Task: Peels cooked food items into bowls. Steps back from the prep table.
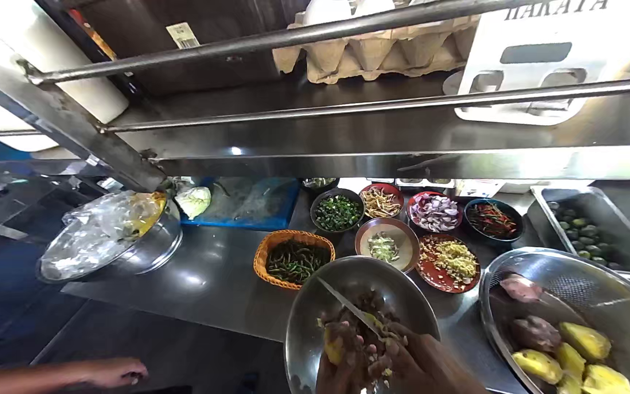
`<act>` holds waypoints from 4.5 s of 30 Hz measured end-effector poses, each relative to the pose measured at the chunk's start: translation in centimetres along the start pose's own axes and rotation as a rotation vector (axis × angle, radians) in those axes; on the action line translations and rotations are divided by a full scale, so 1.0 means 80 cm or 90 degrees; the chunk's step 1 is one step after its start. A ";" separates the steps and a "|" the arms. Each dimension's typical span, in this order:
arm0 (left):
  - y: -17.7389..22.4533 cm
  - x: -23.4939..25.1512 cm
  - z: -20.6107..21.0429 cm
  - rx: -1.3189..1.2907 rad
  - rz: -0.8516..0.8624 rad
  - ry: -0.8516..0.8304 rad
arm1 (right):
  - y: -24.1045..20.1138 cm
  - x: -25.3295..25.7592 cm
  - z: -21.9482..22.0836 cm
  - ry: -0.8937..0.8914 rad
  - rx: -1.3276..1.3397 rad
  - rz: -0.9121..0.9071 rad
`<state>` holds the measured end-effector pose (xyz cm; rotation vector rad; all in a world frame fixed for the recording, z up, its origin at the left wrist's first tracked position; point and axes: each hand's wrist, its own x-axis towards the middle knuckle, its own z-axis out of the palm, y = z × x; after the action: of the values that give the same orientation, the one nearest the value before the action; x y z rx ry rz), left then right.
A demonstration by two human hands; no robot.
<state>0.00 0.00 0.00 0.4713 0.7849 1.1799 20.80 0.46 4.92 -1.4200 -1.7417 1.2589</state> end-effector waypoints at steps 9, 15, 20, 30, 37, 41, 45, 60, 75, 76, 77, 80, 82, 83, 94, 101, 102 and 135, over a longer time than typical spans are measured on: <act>0.010 -0.007 0.018 0.376 0.010 0.054 | -0.049 0.022 0.013 -0.092 -0.267 -0.043; 0.010 -0.009 0.022 0.368 0.037 -0.022 | -0.037 0.028 0.005 -0.096 -0.172 -0.040; -0.003 -0.001 -0.004 0.417 0.034 0.018 | -0.045 0.023 0.004 -0.132 -0.257 -0.033; 0.016 -0.003 0.022 0.374 -0.041 -0.013 | 0.012 0.040 0.000 -0.117 0.152 0.059; 0.019 -0.006 0.025 0.576 0.031 0.044 | -0.042 0.021 -0.001 -0.154 -0.242 0.019; 0.018 -0.002 0.029 0.374 -0.048 0.027 | -0.009 0.042 -0.007 -0.107 -0.015 0.072; 0.021 0.011 0.036 0.036 -0.084 0.056 | 0.018 0.026 0.000 -0.078 0.179 0.036; 0.033 0.025 0.079 -0.223 -0.021 0.170 | -0.010 -0.001 0.030 0.012 -0.154 -0.082; 0.019 0.020 0.074 -0.062 -0.015 0.169 | -0.003 0.013 0.026 -0.079 -0.069 -0.060; 0.018 0.021 0.072 -0.050 -0.026 0.183 | -0.005 0.014 0.024 -0.081 -0.078 -0.039; 0.018 0.023 0.073 -0.036 -0.040 0.205 | -0.007 0.017 0.021 -0.081 -0.070 -0.005; 0.015 0.024 0.071 -0.022 -0.073 0.221 | 0.001 0.020 0.020 -0.063 -0.023 0.015; 0.008 0.021 0.065 -0.004 -0.049 0.202 | -0.001 0.019 0.020 -0.096 -0.056 -0.006; 0.005 0.020 0.062 0.002 -0.033 0.196 | -0.003 0.018 0.021 -0.110 -0.084 -0.010; 0.038 0.005 0.084 0.333 0.030 0.152 | 0.009 0.030 0.032 -0.034 0.593 0.215; 0.159 -0.059 0.080 0.686 0.649 -0.060 | 0.014 0.011 0.008 -0.051 0.600 0.154; 0.152 -0.052 0.076 0.676 0.681 -0.055 | 0.018 0.010 0.008 -0.054 0.596 0.160; -0.001 0.010 0.045 0.194 -0.041 0.268 | -0.023 0.017 0.013 -0.148 -0.161 0.012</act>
<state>2.90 0.94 2.03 0.4470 1.3461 1.1183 18.73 1.40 5.97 -1.4770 -2.1110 1.2928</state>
